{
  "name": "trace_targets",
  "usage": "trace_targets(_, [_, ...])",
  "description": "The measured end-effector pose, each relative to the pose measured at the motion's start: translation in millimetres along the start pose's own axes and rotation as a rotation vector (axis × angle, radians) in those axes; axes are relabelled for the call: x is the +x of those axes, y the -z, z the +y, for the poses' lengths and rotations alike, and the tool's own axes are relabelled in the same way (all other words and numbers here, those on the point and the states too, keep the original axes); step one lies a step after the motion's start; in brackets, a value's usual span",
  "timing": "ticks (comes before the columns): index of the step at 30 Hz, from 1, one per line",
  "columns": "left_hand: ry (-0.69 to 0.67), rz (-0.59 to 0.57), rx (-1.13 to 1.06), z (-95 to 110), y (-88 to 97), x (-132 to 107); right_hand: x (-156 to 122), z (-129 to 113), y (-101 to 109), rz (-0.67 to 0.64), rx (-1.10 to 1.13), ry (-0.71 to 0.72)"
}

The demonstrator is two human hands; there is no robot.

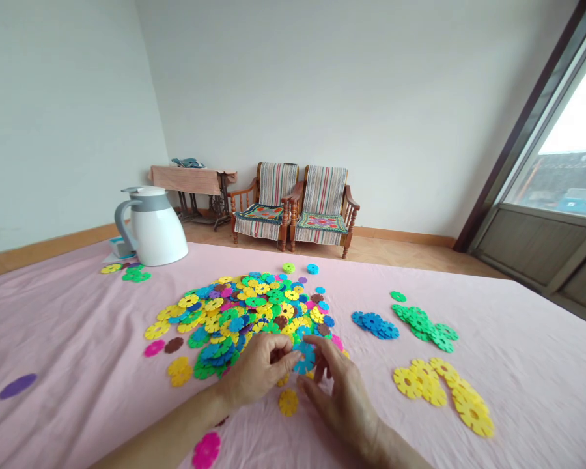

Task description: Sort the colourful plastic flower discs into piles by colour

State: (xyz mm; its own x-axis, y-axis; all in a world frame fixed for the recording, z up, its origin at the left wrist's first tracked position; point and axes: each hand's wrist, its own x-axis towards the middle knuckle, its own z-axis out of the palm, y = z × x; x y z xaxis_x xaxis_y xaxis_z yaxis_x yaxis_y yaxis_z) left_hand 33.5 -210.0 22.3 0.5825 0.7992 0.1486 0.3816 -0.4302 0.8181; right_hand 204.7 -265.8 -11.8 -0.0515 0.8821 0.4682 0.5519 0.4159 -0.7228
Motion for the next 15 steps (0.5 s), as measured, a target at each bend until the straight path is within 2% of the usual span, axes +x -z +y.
trace_targets(5, [0.022,-0.095,-0.183,-5,1.6,0,-6,1,-3,-0.015,-0.075,0.066])
trace_targets(8, [0.005,-0.089,-0.15,-8,-0.1,0,-5,-1,0,-0.019,-0.096,0.081])
trace_targets(11, [-0.085,0.116,0.053,-9,-0.5,1,3,1,12,0.059,-0.132,0.053])
trace_targets(13, [-0.136,0.305,0.164,-11,1.2,2,13,6,25,0.147,-0.164,-0.013])
trace_targets(15, [-0.17,0.424,0.205,-12,4.3,4,27,13,39,0.213,-0.201,-0.101])
